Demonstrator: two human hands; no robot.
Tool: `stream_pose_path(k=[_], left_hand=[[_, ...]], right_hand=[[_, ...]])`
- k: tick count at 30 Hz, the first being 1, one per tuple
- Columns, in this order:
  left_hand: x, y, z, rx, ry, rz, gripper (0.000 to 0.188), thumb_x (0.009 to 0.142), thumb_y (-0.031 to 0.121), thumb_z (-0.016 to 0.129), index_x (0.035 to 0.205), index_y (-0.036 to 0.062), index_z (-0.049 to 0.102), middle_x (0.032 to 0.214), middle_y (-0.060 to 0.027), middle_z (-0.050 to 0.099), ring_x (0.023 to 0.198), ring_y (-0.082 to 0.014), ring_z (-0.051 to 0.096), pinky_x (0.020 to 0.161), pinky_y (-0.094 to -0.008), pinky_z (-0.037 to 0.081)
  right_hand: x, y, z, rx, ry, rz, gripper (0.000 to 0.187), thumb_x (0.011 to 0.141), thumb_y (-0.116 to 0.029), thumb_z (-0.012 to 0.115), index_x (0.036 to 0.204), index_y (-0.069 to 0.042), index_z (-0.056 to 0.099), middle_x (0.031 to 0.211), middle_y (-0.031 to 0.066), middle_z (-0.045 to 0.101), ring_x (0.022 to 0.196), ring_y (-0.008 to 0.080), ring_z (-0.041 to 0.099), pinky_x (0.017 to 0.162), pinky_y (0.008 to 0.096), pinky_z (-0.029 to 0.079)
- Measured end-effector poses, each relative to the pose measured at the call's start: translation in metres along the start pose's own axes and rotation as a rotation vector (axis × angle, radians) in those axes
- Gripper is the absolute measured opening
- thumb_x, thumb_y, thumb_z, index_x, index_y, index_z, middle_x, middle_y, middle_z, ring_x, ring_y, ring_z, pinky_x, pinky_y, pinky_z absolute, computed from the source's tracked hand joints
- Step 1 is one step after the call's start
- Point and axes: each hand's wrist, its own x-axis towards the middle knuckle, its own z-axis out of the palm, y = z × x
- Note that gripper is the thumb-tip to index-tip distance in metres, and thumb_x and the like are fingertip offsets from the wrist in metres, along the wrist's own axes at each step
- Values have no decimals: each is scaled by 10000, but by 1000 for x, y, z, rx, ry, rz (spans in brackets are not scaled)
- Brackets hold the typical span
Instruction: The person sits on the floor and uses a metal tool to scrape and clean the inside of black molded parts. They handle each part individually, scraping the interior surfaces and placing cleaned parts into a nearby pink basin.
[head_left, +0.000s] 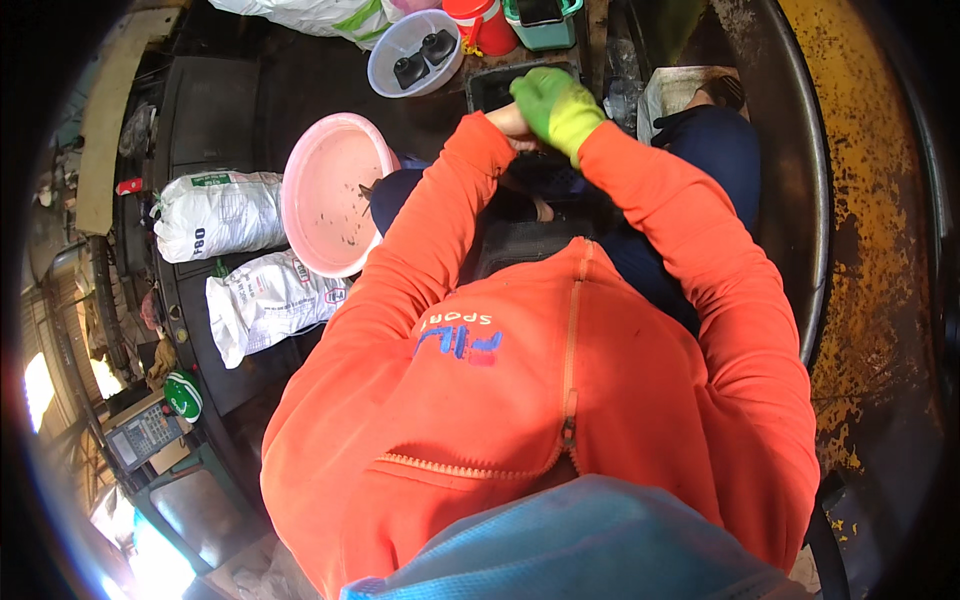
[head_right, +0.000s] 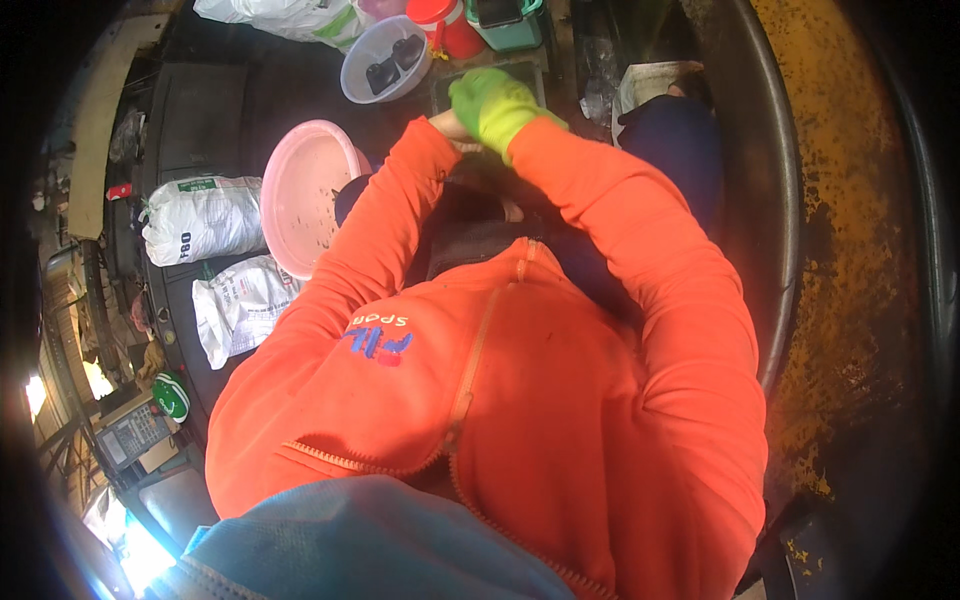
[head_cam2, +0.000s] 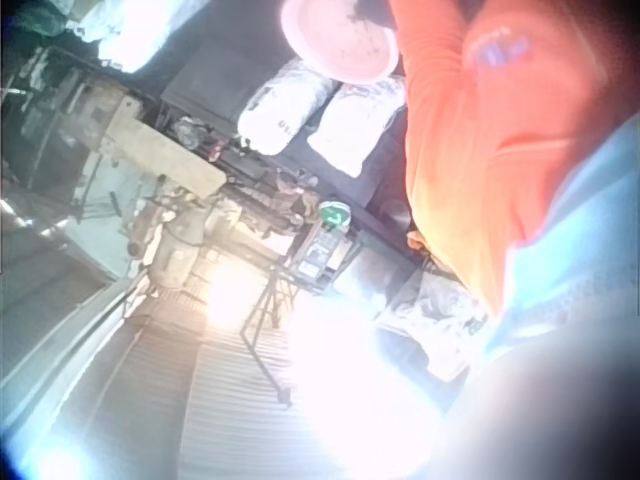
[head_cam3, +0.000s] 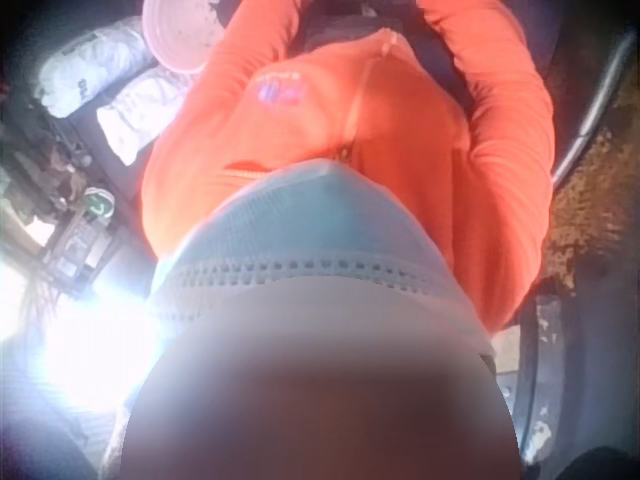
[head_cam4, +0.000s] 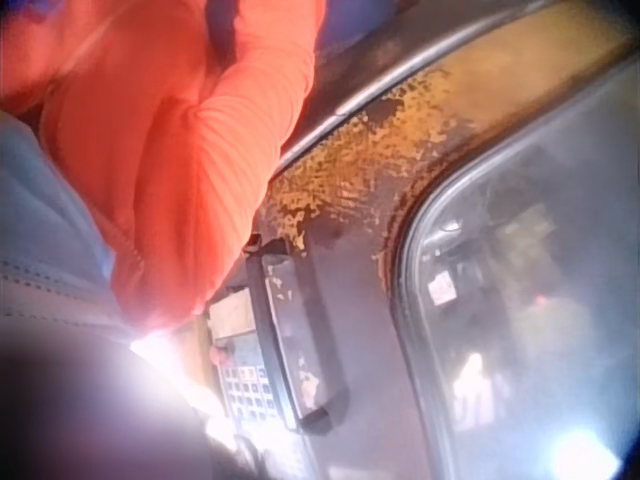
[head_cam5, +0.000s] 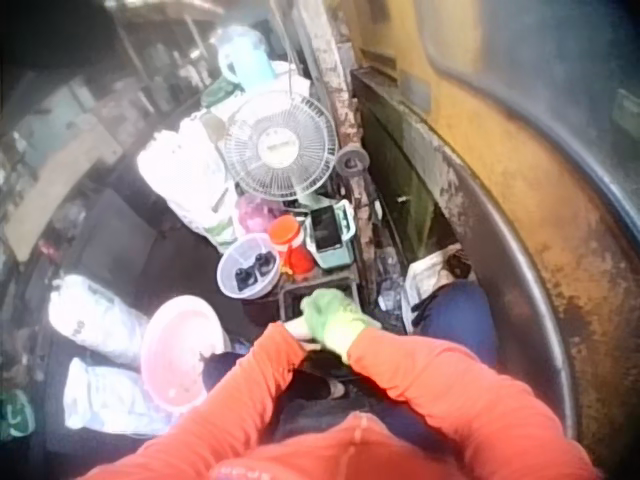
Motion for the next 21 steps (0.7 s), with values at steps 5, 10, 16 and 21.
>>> stream_pose_path(k=[5,10,16,21], left_hand=[[-20,9,42,-584,-466,-8,379,959,312,439,1151,3,545,1142,-183,585,1050,-276,555,918,-406,422],[-31,16,69,-606,-610,35,417,968,305,427,1272,19,456,1257,-183,519,1158,-264,496,990,-408,385],[-17,24,81,-591,-607,123,511,979,295,411,1417,40,349,1395,-184,440,1287,-250,426,1075,-410,341],[-6,32,82,-638,-439,260,611,976,337,421,1467,28,229,1474,-167,328,1348,-314,339,1128,-380,284]], right_hand=[[-30,-29,-9,-254,-97,-129,351,883,-310,468,962,-32,668,962,204,661,922,370,631,878,435,469],[-29,-27,-10,-92,-136,-176,331,898,-281,448,914,-20,650,951,205,640,935,370,606,840,454,472],[-32,-13,-1,-234,-146,-443,232,848,-223,492,882,-40,631,917,150,623,894,339,613,772,450,489],[-32,-9,6,-118,78,-758,227,848,-234,578,731,-40,566,691,160,590,639,378,581,590,468,450]])
